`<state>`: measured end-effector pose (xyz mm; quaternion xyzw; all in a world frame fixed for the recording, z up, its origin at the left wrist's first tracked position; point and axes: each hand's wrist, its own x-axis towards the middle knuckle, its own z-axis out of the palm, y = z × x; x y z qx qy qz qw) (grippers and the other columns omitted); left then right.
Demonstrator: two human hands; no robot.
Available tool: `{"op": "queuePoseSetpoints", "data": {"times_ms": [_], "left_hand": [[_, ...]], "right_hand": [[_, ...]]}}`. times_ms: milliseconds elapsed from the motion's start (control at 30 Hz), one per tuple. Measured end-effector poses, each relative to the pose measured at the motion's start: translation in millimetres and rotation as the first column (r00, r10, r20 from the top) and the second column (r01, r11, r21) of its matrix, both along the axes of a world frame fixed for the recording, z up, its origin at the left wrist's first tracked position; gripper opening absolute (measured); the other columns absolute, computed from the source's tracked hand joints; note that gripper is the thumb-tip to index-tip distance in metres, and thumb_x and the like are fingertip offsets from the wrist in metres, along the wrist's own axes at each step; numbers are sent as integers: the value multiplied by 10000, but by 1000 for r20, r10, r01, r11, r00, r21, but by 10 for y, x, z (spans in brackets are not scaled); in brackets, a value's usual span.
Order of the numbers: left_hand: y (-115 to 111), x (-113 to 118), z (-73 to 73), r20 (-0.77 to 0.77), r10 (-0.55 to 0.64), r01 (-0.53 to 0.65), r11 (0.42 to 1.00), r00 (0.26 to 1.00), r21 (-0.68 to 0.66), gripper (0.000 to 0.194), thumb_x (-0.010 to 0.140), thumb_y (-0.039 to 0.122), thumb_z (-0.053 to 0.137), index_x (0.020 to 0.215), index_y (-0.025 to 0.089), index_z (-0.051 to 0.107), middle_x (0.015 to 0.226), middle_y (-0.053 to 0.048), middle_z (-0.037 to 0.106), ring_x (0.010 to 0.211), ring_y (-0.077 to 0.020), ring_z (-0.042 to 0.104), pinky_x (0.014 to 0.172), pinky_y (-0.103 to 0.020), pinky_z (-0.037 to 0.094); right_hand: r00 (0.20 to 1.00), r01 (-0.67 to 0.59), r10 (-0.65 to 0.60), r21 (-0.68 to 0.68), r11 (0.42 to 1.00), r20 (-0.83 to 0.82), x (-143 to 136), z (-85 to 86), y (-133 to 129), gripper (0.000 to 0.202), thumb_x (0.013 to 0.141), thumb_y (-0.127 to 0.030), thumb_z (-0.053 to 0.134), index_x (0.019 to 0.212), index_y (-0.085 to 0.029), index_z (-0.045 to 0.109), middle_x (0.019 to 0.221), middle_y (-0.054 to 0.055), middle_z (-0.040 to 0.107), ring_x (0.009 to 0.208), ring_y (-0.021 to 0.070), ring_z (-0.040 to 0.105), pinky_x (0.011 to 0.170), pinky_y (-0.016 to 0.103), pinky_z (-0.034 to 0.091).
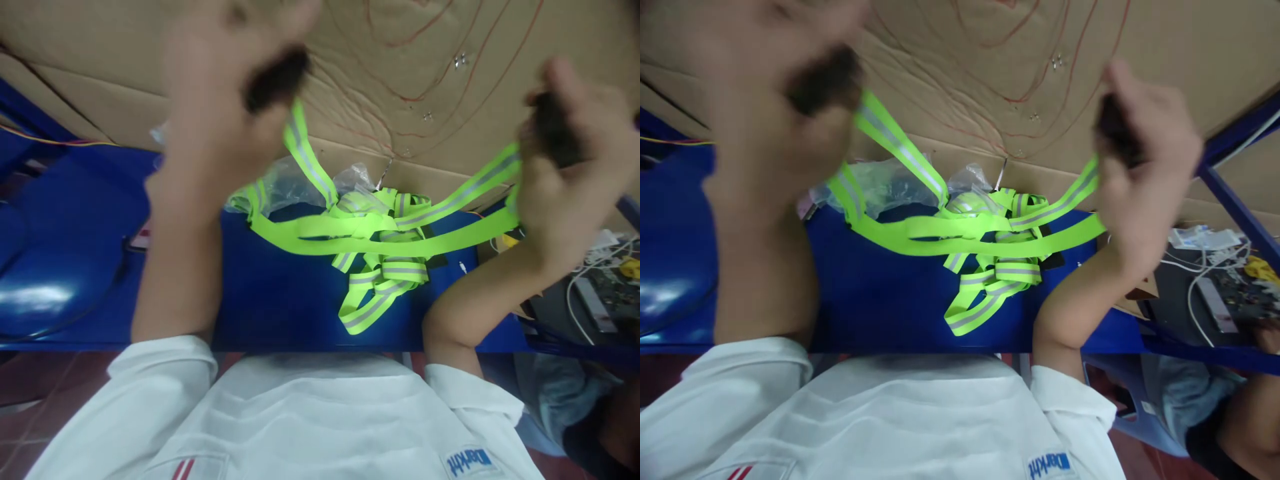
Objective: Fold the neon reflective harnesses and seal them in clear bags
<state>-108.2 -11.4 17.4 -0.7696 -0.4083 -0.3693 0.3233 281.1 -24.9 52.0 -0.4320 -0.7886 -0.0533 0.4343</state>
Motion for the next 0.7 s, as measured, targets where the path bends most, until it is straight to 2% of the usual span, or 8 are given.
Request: {"op": "queuePoseSetpoints", "data": {"times_ms": [67, 133, 200, 267, 433, 600, 633, 700], "left_hand": [[-143, 314, 32, -2, -92, 86, 937, 996, -338, 578, 1018, 232, 463, 1592, 194, 513, 1239, -129, 619, 1179, -267, 626, 974, -412, 519], [-301, 574, 54, 28, -104, 105, 876, 994, -470, 654, 964, 154, 506, 1617, 171, 474, 1276, -152, 618, 1211, -321, 638, 992, -445, 545], [-412, 711, 71, 17, -28, 33, 832, 999, -553, 721, 946, 107, 532, 1653, 141, 394, 1388, -174, 590, 1299, -370, 606, 1027, -471, 551], [-452, 726, 85, -14, 30, -32, 812, 999, -583, 739, 947, 65, 526, 1664, 124, 358, 1447, -183, 565, 1337, -392, 584, 1052, -481, 546], [-416, 604, 100, -41, -6, -18, 836, 999, -548, 801, 882, -62, 491, 1652, 119, 366, 1451, -158, 566, 1325, -356, 592, 1091, -455, 528], [-463, 677, 83, -77, -10, -32, 849, 997, -528, 658, 1008, 4, 275, 1662, 54, 328, 1461, -207, 545, 1368, -378, 565, 1110, -507, 521], [-469, 703, 73, -68, -13, -25, 848, 998, -530, 647, 1017, 17, 233, 1657, 34, 333, 1483, -215, 534, 1392, -380, 548, 1139, -511, 501], [-464, 747, 46, -27, -10, -7, 836, 1000, -548, 662, 1007, 29, 204, 1657, 20, 331, 1534, -224, 508, 1443, -379, 507, 1203, -502, 445]], "right_hand": [[967, -77, 74, -1, 997, 245, -468, -44, -118, 712, 907, -177, 573, 1511, -552, 546, 1441, -39, 645, 1370, 347, 545, 1169, 552, 410], [913, -168, 166, -29, 985, 373, -824, -94, -175, 790, 890, -111, 501, 1526, -580, 506, 1422, -37, 652, 1306, 350, 575, 1103, 570, 447], [907, -169, 177, -54, 984, 383, -1033, -146, -179, 801, 897, -75, 451, 1535, -556, 505, 1404, -35, 662, 1301, 348, 565, 1117, 576, 445], [923, -166, 184, -81, 983, 337, -1104, -184, -152, 782, 903, -70, 445, 1528, -533, 525, 1393, -40, 670, 1312, 350, 552, 1154, 583, 428], [944, -231, 243, -80, 970, 224, -973, -177, -99, 761, 863, -140, 540, 1502, -552, 555, 1407, -52, 661, 1311, 385, 570, 1167, 585, 430], [934, -231, 241, -67, 971, 263, -1016, -190, -135, 848, 861, -92, 493, 1501, -649, 479, 1436, -107, 638, 1370, 319, 579, 1167, 544, 482], [930, -228, 239, -74, 971, 279, -1066, -210, -147, 856, 863, -67, 474, 1505, -634, 481, 1461, -107, 620, 1403, 302, 564, 1181, 531, 482], [931, -211, 215, -46, 976, 293, -1178, -257, -169, 855, 829, 5, 437, 1541, -460, 526, 1529, -24, 578, 1462, 293, 522, 1209, 516, 467]]}}
